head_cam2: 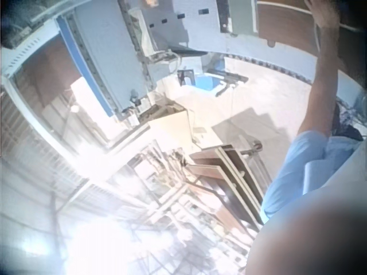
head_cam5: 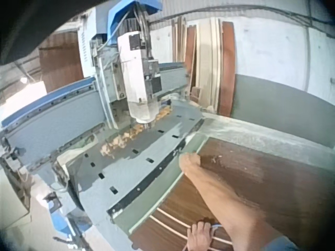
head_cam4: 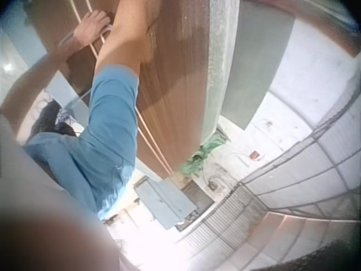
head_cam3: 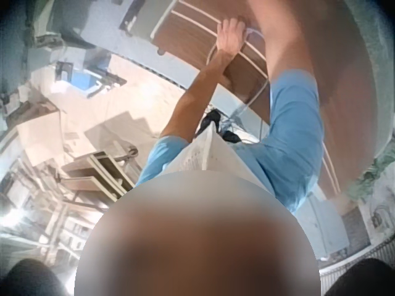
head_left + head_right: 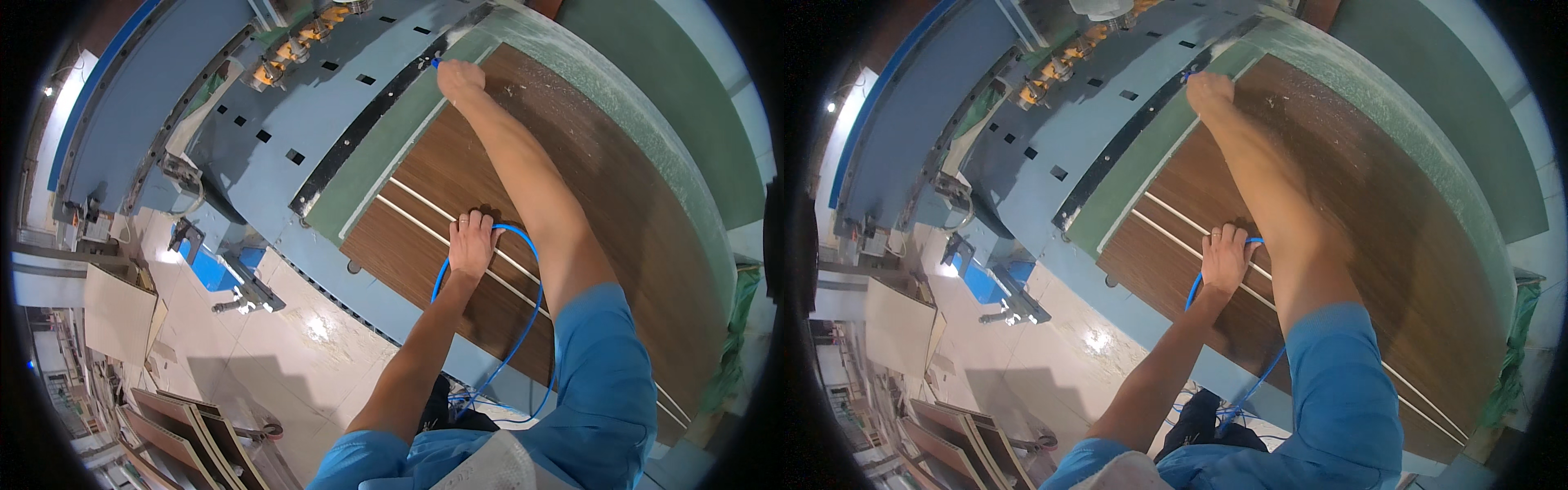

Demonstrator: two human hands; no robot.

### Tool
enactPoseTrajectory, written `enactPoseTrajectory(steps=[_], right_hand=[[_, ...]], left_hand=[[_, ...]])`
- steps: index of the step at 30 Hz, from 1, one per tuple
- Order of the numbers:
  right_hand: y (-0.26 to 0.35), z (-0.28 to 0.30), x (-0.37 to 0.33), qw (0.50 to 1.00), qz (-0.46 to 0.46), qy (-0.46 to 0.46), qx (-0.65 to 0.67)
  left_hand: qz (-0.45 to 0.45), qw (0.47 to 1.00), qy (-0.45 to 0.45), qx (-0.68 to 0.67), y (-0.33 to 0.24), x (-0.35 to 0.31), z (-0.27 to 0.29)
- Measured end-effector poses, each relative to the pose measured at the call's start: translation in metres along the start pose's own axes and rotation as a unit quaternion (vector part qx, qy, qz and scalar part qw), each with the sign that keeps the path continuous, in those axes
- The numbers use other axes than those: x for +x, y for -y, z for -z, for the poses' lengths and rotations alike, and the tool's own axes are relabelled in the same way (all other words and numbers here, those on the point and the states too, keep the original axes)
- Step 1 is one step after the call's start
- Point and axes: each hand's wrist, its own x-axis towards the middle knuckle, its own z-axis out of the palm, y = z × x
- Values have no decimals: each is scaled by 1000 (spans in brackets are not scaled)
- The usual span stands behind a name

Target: The person uses a blue air blower to remove dust and debris from a large machine and a wooden work surface. They then sweep the floor with a broom, gathering sawdust and other debris into a pile near green sacks.

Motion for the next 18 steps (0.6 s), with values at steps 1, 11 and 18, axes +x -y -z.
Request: enactPoseTrajectory(steps=[1, 11, 18], right_hand=[[-4, 0, 8, 1000, -1, -5, 0], [-45, -16, 73, 997, -71, -19, 0], [-79, 6, -4, 998, -29, 6, 57]], left_hand=[[-1, 1000, -2, 0, -1, 0, 1], [6, 1000, 20, -16, -1, 6, 4], [22, 998, 57, -14, -1, 8, 2]])
